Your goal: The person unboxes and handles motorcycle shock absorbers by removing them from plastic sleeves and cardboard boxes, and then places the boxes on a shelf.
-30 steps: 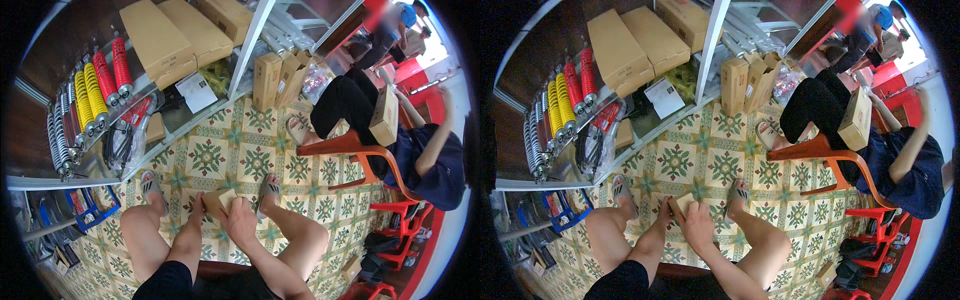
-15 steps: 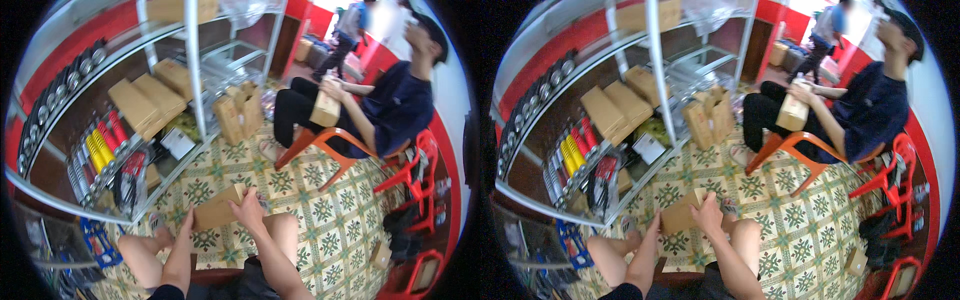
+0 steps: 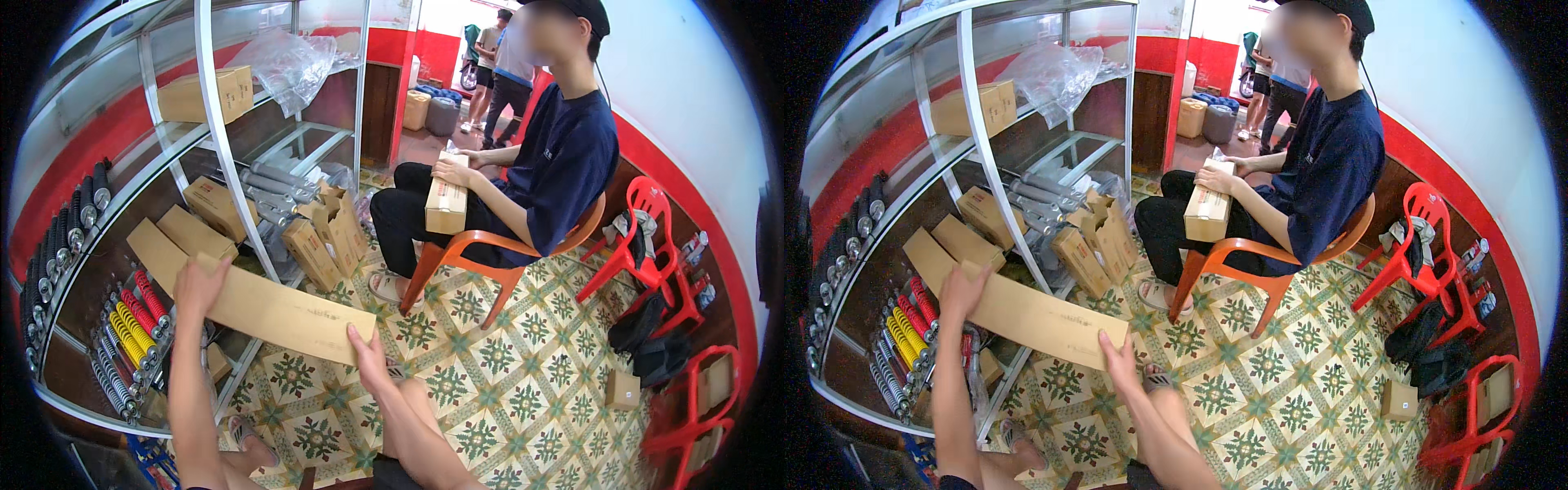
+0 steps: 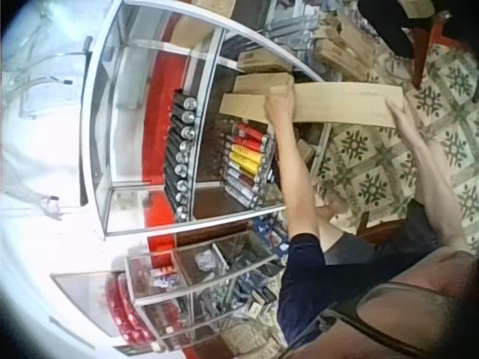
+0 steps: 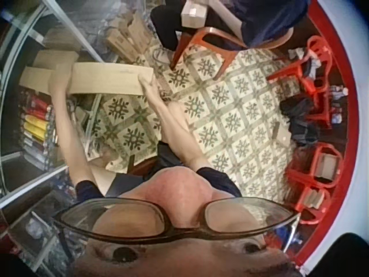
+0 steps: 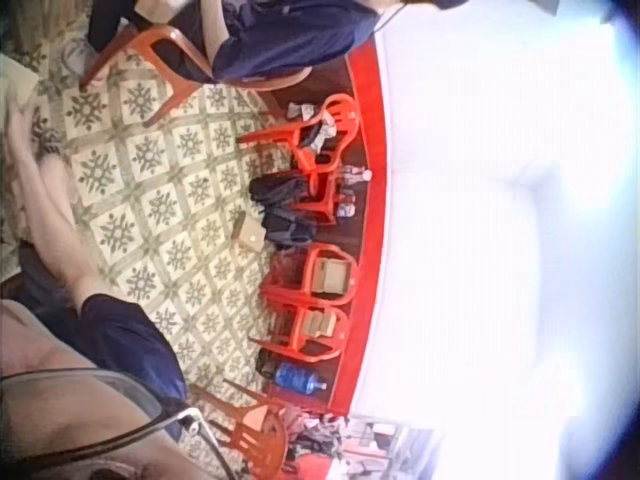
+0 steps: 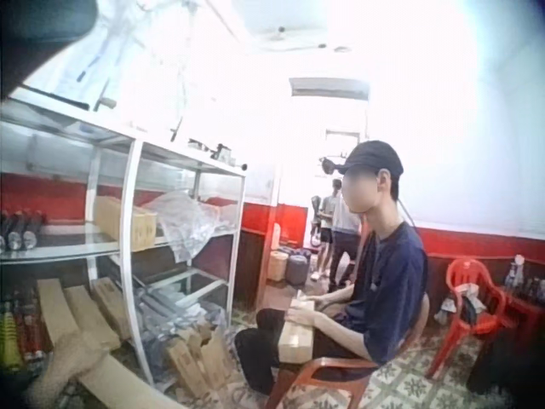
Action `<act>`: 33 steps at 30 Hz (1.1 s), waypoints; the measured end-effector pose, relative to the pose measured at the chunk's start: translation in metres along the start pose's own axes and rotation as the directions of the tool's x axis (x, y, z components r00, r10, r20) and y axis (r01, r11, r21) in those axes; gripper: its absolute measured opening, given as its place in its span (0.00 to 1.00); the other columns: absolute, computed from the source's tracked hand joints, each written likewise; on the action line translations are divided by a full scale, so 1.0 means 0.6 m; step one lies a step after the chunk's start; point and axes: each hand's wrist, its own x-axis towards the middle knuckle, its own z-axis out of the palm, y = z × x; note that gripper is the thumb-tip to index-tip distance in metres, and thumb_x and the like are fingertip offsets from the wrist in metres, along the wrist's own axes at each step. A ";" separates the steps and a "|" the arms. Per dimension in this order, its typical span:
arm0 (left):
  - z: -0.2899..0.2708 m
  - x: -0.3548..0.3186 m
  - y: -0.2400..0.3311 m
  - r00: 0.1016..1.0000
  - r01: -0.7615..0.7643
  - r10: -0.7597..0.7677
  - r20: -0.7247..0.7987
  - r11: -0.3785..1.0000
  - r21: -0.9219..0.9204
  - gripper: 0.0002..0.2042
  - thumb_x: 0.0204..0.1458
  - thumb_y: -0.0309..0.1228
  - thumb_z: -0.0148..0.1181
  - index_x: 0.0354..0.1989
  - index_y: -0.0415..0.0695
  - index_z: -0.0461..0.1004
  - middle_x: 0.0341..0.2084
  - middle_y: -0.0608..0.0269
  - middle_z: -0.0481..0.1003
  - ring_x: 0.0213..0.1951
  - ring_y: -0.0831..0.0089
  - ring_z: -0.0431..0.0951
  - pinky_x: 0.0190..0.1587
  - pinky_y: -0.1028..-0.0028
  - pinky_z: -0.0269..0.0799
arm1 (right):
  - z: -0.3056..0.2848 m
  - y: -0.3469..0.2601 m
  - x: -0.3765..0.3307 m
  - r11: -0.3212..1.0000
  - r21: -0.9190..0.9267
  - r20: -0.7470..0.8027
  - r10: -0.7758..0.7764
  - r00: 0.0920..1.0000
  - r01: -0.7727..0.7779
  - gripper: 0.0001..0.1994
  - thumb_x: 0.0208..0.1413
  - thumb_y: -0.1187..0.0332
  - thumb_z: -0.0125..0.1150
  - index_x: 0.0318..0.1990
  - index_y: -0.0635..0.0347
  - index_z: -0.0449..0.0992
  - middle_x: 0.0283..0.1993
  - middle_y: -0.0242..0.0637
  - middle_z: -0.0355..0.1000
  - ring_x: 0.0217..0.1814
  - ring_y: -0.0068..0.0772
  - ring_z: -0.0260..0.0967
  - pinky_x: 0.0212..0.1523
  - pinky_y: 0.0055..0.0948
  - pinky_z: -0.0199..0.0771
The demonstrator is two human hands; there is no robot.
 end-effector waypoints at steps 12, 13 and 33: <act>0.061 0.269 -0.018 0.999 -0.034 0.029 0.029 0.983 0.182 0.34 0.56 0.57 0.44 0.52 0.34 0.71 0.47 0.36 0.74 0.51 0.44 0.74 0.54 0.53 0.68 | 0.165 0.091 0.081 0.949 0.308 0.020 0.068 0.997 -0.071 0.40 0.64 0.56 0.53 0.72 0.59 0.34 0.69 0.46 0.52 0.71 0.36 0.49 0.69 0.31 0.47; 0.070 0.293 -0.032 0.998 -0.057 0.054 0.027 0.989 0.139 0.33 0.57 0.56 0.43 0.52 0.34 0.71 0.47 0.35 0.73 0.51 0.44 0.73 0.55 0.53 0.67 | 0.181 0.095 0.083 0.939 0.337 0.047 0.060 0.997 -0.072 0.41 0.64 0.55 0.53 0.72 0.60 0.32 0.70 0.47 0.51 0.71 0.37 0.48 0.69 0.32 0.46; 0.228 0.407 -0.192 0.980 0.099 -0.100 0.170 0.995 0.015 0.34 0.58 0.57 0.37 0.62 0.41 0.64 0.62 0.46 0.63 0.64 0.51 0.63 0.65 0.56 0.56 | 0.236 0.116 0.092 0.986 -0.162 -0.015 -0.033 0.999 0.031 0.36 0.67 0.57 0.47 0.72 0.60 0.35 0.73 0.44 0.45 0.72 0.35 0.47 0.70 0.32 0.44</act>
